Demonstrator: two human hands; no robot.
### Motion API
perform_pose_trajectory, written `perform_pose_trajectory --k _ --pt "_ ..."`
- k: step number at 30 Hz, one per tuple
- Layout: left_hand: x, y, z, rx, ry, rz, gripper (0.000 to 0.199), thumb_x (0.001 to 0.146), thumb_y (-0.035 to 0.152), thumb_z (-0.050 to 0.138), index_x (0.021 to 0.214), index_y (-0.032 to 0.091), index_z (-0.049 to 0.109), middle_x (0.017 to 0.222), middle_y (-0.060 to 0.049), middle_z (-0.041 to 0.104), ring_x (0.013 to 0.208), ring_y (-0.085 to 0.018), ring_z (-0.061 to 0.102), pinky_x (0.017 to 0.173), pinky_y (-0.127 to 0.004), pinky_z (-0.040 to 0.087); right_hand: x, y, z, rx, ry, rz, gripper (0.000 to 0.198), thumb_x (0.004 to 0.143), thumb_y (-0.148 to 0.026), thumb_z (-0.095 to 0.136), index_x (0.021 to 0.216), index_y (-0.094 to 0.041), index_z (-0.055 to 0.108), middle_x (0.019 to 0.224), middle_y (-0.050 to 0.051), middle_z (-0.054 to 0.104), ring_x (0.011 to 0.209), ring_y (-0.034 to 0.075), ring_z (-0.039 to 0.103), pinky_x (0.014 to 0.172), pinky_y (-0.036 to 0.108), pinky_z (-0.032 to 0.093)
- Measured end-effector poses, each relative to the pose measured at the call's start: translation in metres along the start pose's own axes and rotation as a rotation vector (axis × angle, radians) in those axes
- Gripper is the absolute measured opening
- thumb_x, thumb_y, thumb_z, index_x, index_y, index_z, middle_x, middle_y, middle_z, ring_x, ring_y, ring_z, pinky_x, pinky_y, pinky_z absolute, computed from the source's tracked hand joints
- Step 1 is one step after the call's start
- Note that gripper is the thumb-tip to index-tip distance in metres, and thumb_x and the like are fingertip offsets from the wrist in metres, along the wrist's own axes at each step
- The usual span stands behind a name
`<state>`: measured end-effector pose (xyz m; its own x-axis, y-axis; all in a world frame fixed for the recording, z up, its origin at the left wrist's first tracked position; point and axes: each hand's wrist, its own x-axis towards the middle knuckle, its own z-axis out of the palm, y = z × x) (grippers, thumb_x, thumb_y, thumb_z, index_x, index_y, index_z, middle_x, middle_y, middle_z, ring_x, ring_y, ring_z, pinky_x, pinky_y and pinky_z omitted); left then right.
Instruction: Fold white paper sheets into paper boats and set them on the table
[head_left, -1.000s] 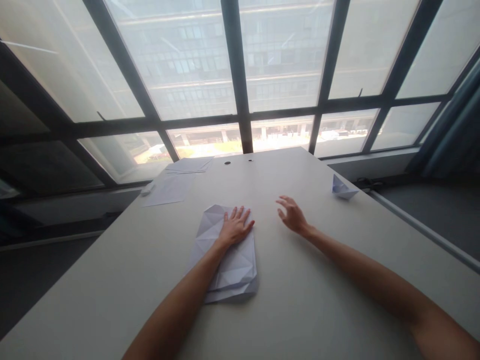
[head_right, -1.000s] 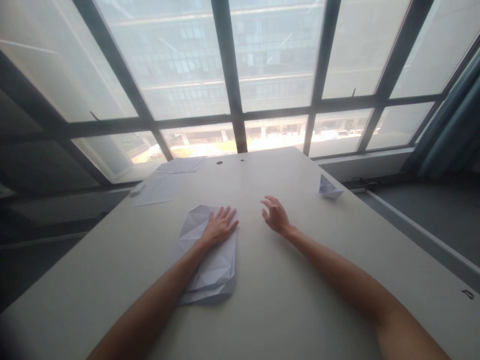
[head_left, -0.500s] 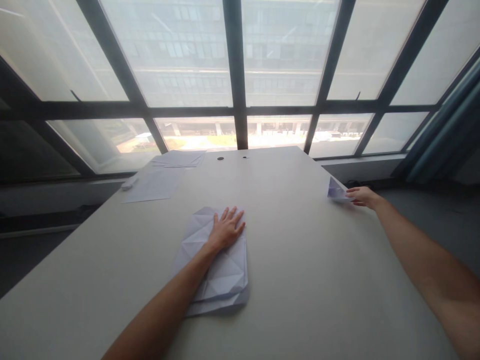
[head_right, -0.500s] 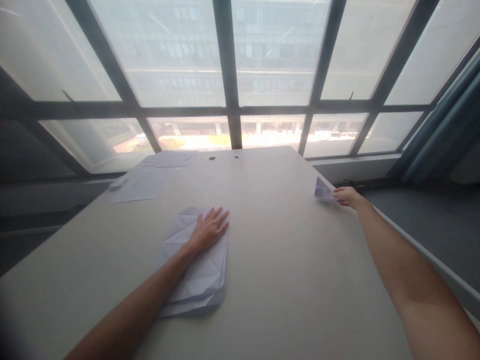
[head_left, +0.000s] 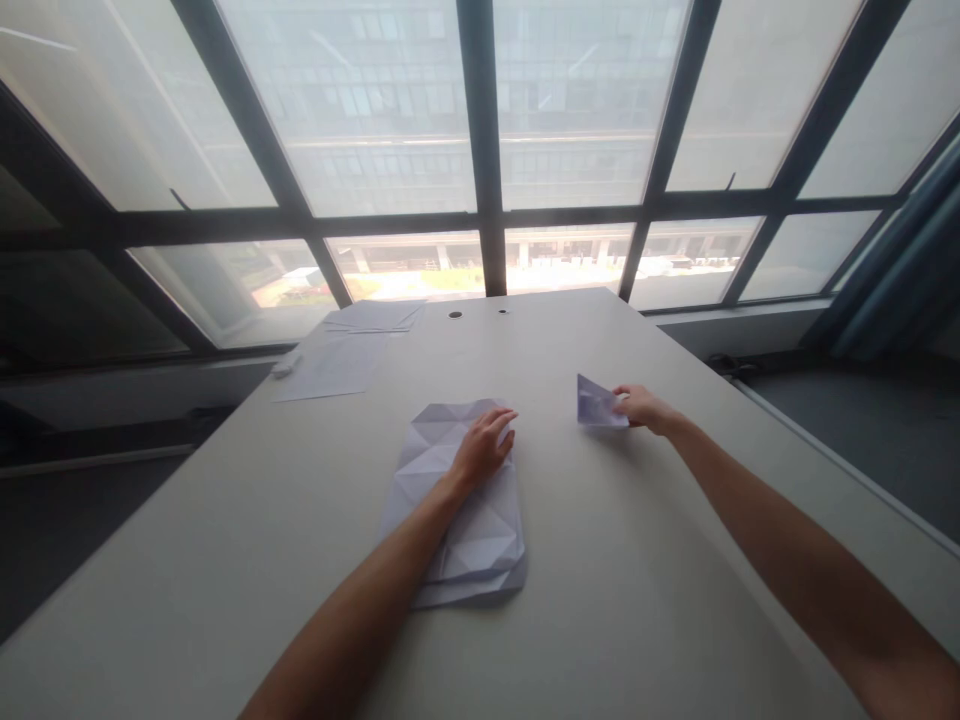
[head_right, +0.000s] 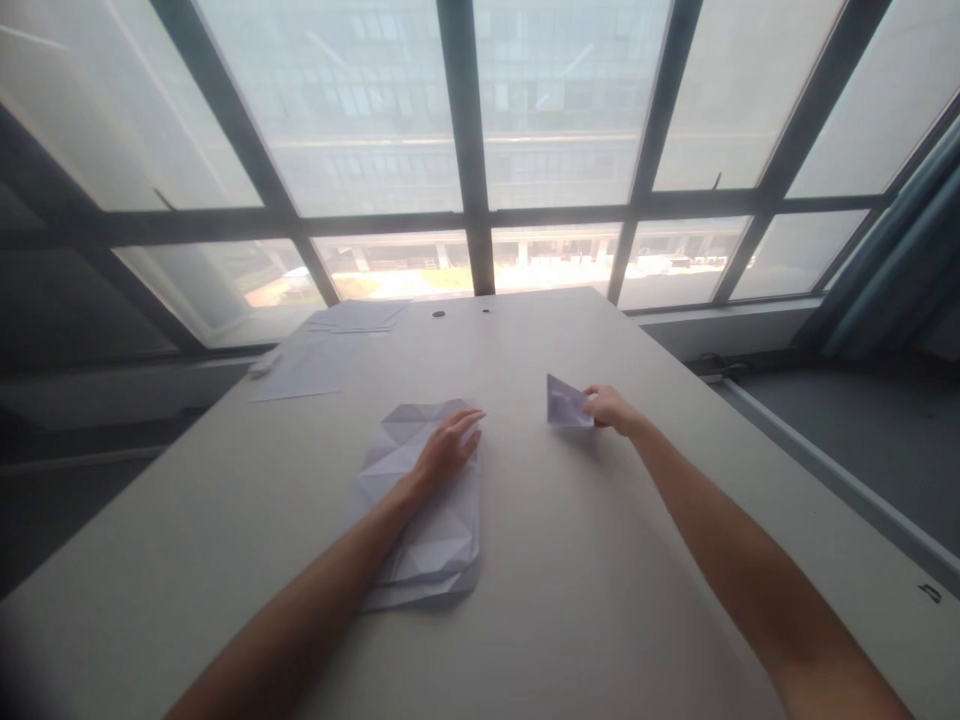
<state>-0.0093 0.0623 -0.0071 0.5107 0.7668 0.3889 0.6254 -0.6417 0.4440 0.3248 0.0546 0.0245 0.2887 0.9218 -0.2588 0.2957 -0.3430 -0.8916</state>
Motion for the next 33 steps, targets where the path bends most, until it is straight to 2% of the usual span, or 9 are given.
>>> perform_pose_trajectory --k 4,6,8,13,17,21,24,30,33 --pt "-0.001 0.010 0.006 -0.284 0.060 -0.015 0.037 0.095 0.036 0.048 0.128 0.021 0.056 0.129 -0.008 0.060 0.120 -0.023 0.056 0.103 -0.039 0.046 -0.039 0.011 0.083 0.175 0.017 -0.071 0.025 0.065 -0.018 0.060 0.090 -0.016 0.057 0.066 0.001 0.062 0.051 0.013 0.057 0.045 0.021 0.044" --pt "-0.002 0.013 0.011 -0.435 0.087 -0.065 0.042 0.094 0.041 0.051 0.130 0.018 0.054 0.130 -0.011 0.059 0.117 -0.023 0.059 0.095 -0.038 0.051 -0.054 0.017 0.109 0.247 0.030 -0.122 0.026 0.067 -0.022 0.056 0.092 -0.017 0.055 0.067 0.000 0.061 0.049 0.012 0.055 0.042 0.021 0.043" --pt "-0.003 0.017 0.017 -0.562 0.089 -0.116 0.049 0.093 0.043 0.054 0.133 0.016 0.051 0.130 -0.015 0.060 0.112 -0.024 0.062 0.090 -0.038 0.054 -0.065 0.021 0.121 0.294 0.037 -0.173 0.027 0.067 -0.026 0.054 0.093 -0.019 0.054 0.064 -0.002 0.059 0.044 0.012 0.052 0.038 0.020 0.039" --pt "-0.004 0.025 0.020 -0.651 0.016 -0.156 0.047 0.091 0.045 0.055 0.129 0.016 0.057 0.119 -0.013 0.067 0.104 -0.025 0.067 0.091 -0.039 0.054 -0.078 0.027 0.117 0.382 0.055 -0.289 0.024 0.069 -0.028 0.052 0.092 -0.020 0.055 0.068 -0.001 0.061 0.041 0.012 0.049 0.033 0.022 0.038" --pt "-0.007 0.032 0.012 -0.572 -0.026 -0.142 0.037 0.093 0.041 0.053 0.120 0.020 0.066 0.120 -0.007 0.068 0.110 -0.024 0.063 0.098 -0.037 0.049 -0.087 0.028 0.117 0.389 0.068 -0.264 0.022 0.073 -0.027 0.051 0.093 -0.021 0.056 0.070 -0.001 0.060 0.040 0.012 0.048 0.031 0.023 0.037" --pt "-0.014 0.038 0.005 -0.574 -0.010 -0.195 0.034 0.094 0.037 0.050 0.119 0.022 0.068 0.118 -0.004 0.069 0.110 -0.023 0.064 0.097 -0.035 0.048 -0.095 0.029 0.119 0.400 0.062 -0.216 0.022 0.075 -0.028 0.049 0.095 -0.022 0.057 0.071 0.000 0.059 0.040 0.011 0.047 0.030 0.022 0.036" --pt "-0.018 0.039 0.004 -0.576 -0.007 -0.181 0.033 0.094 0.035 0.050 0.119 0.023 0.068 0.118 -0.003 0.070 0.110 -0.023 0.064 0.097 -0.035 0.048 -0.095 0.032 0.118 0.420 0.065 -0.209 0.024 0.076 -0.028 0.050 0.097 -0.021 0.058 0.070 -0.001 0.059 0.039 0.011 0.046 0.030 0.022 0.035" --pt "-0.018 0.037 0.005 -0.556 0.019 -0.099 0.036 0.095 0.038 0.047 0.117 0.021 0.070 0.117 -0.004 0.070 0.110 -0.024 0.063 0.098 -0.037 0.047 -0.093 0.029 0.118 0.447 0.059 -0.306 0.026 0.073 -0.027 0.049 0.094 -0.018 0.061 0.064 -0.001 0.062 0.034 0.010 0.044 0.032 0.021 0.033" --pt "-0.018 0.040 0.003 -0.572 0.065 -0.111 0.039 0.093 0.042 0.049 0.115 0.018 0.070 0.113 -0.007 0.071 0.102 -0.025 0.066 0.088 -0.035 0.052 -0.099 0.025 0.118 0.418 -0.015 -0.377 0.029 0.070 -0.027 0.049 0.094 -0.016 0.062 0.058 -0.003 0.061 0.032 0.011 0.046 0.030 0.021 0.033"
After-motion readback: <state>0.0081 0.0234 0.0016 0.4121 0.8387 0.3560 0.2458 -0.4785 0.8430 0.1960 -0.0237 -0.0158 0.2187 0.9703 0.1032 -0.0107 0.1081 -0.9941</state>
